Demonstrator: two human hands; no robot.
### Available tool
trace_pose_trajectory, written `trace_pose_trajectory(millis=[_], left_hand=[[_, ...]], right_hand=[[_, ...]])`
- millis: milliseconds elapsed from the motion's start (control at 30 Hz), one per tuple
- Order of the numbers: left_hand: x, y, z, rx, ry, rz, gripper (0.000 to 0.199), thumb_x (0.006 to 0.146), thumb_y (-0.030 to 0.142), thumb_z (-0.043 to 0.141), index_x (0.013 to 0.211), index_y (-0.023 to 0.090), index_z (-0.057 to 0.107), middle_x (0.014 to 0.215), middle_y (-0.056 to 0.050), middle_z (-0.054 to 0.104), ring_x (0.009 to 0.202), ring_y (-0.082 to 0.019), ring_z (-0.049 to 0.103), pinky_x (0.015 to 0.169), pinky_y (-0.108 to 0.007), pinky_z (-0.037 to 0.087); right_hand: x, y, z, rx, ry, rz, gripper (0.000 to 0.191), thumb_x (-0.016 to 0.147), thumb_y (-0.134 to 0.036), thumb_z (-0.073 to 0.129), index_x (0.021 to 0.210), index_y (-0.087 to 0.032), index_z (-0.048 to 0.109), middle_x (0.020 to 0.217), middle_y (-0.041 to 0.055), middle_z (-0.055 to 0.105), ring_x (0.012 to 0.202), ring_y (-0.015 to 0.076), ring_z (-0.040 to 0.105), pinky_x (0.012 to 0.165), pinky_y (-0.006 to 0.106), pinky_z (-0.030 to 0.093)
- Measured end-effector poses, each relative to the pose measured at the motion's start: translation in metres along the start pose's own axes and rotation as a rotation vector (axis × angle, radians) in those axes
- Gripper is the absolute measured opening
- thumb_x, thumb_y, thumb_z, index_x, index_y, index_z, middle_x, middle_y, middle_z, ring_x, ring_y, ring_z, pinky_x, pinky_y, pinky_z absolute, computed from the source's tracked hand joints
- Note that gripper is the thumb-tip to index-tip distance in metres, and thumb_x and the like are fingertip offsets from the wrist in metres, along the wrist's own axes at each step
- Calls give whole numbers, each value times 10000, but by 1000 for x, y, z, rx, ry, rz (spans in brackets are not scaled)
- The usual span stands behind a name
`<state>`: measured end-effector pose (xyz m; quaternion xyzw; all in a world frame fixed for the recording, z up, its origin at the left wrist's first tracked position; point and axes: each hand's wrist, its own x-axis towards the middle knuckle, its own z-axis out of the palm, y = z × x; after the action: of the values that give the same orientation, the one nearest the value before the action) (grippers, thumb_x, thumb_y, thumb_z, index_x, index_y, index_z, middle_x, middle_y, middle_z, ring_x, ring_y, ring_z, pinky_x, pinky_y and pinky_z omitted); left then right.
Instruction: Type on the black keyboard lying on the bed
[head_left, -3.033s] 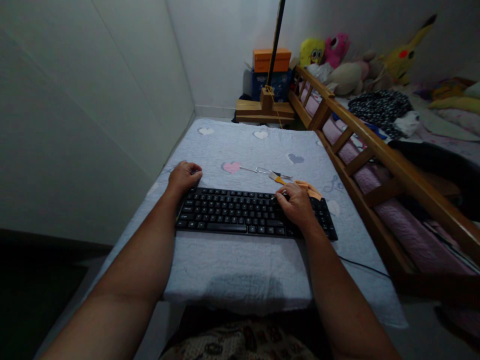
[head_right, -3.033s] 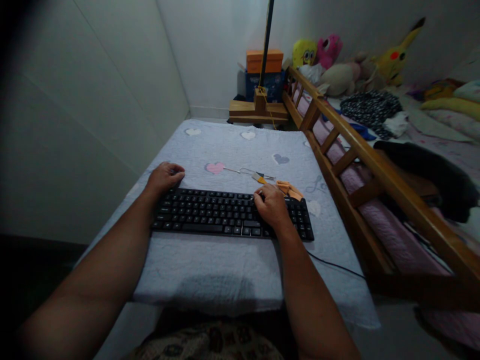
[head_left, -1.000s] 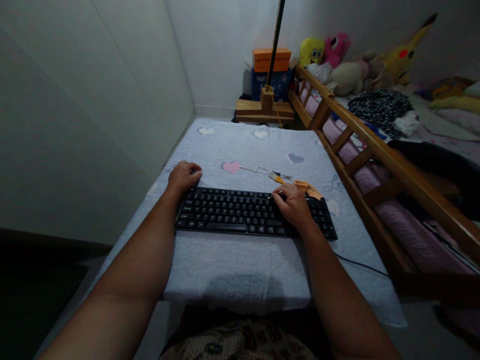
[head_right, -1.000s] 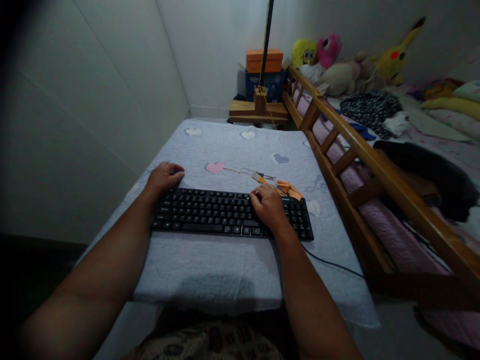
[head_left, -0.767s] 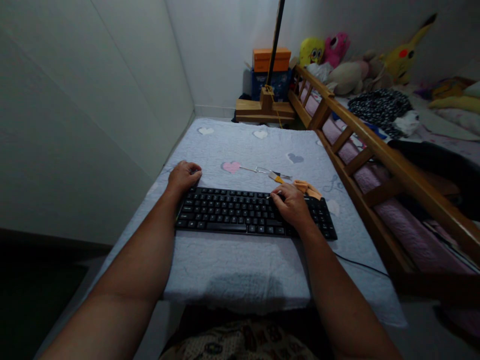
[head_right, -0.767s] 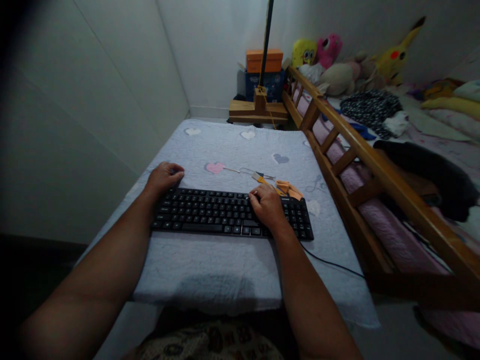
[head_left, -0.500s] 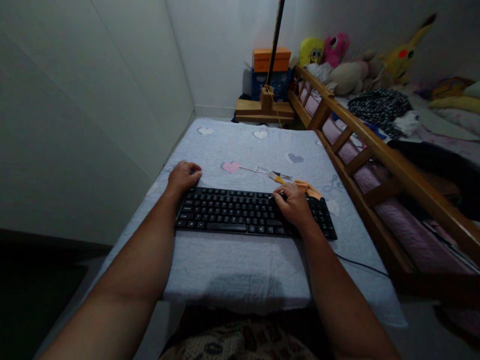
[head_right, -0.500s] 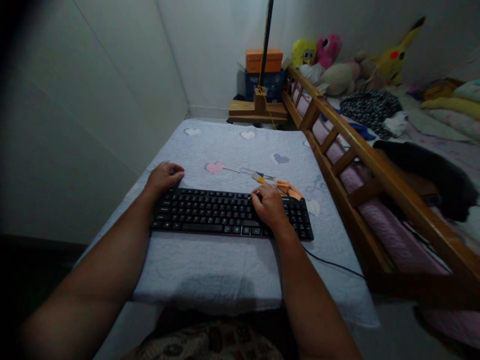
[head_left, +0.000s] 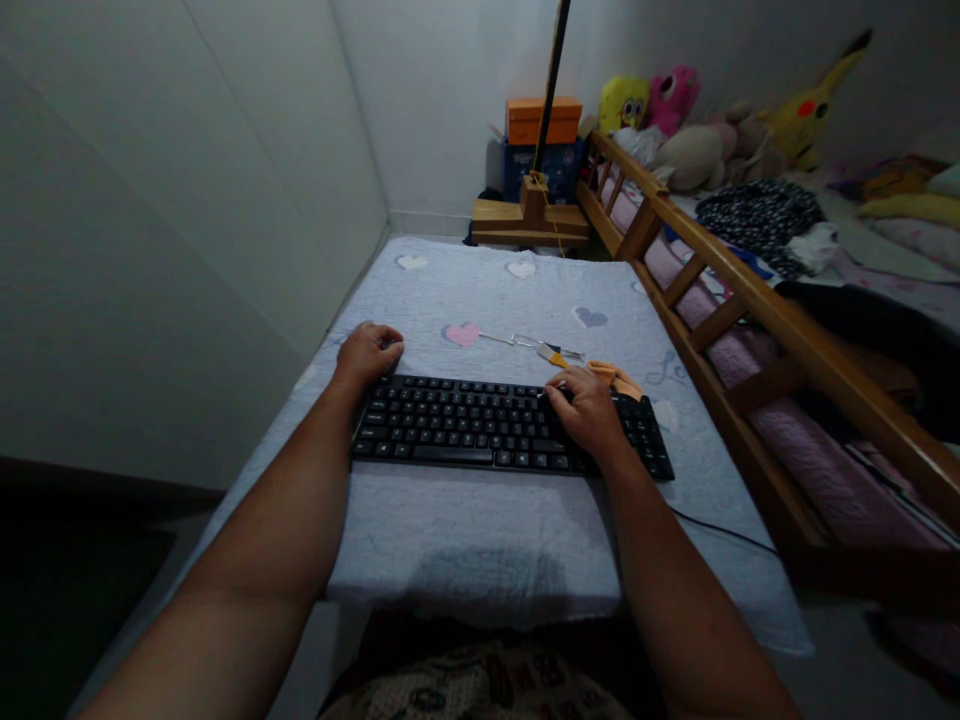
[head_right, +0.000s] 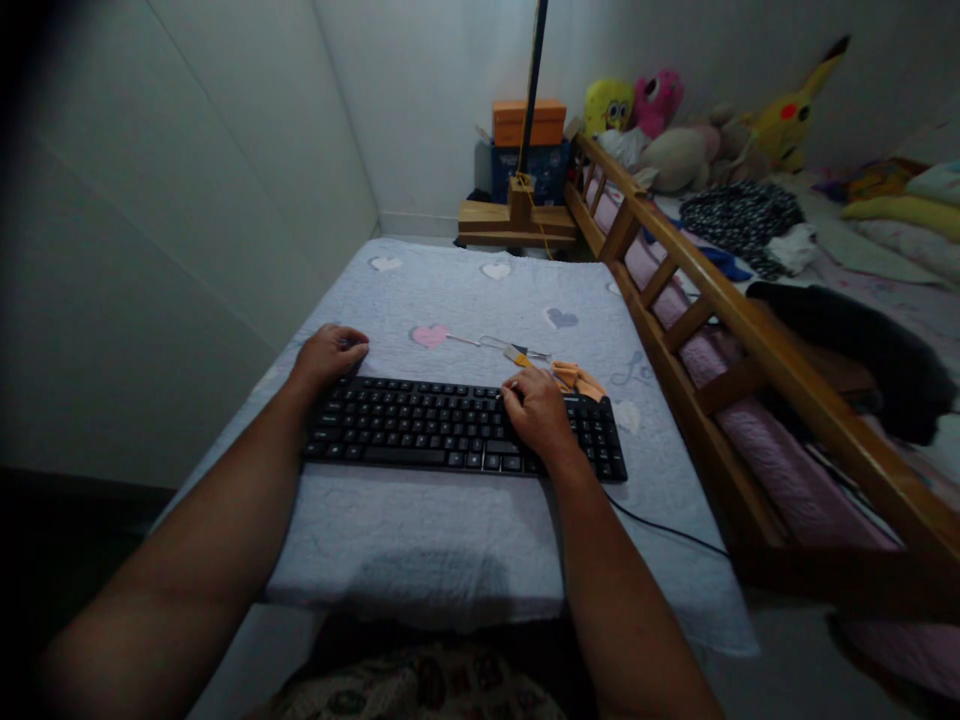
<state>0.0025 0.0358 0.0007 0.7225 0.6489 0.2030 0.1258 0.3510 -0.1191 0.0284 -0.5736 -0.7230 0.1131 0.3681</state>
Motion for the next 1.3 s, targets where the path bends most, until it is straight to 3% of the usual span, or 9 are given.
trace_pose_trajectory(millis=[700,1300], left_hand=[[-1,2,-1,12,-3,-13,331,795,345,608,1038,190,770,1063,-88,656,902,-220,631,894,-344,511],[2,-4,4,4,10,3,313,799,342,613,1028,197,770,1047,-83,654,895,-214,624,885,-350,510]], right_hand=[[0,-1,3,0,-16,-31,185,904,-244,569,766,-207,687,833,81,697,845,242,633,853,397,481],[0,3,-2,-37,33,22,156,853,-232,535,720,-221,615,804,72,685,821,244,625,835,402,463]])
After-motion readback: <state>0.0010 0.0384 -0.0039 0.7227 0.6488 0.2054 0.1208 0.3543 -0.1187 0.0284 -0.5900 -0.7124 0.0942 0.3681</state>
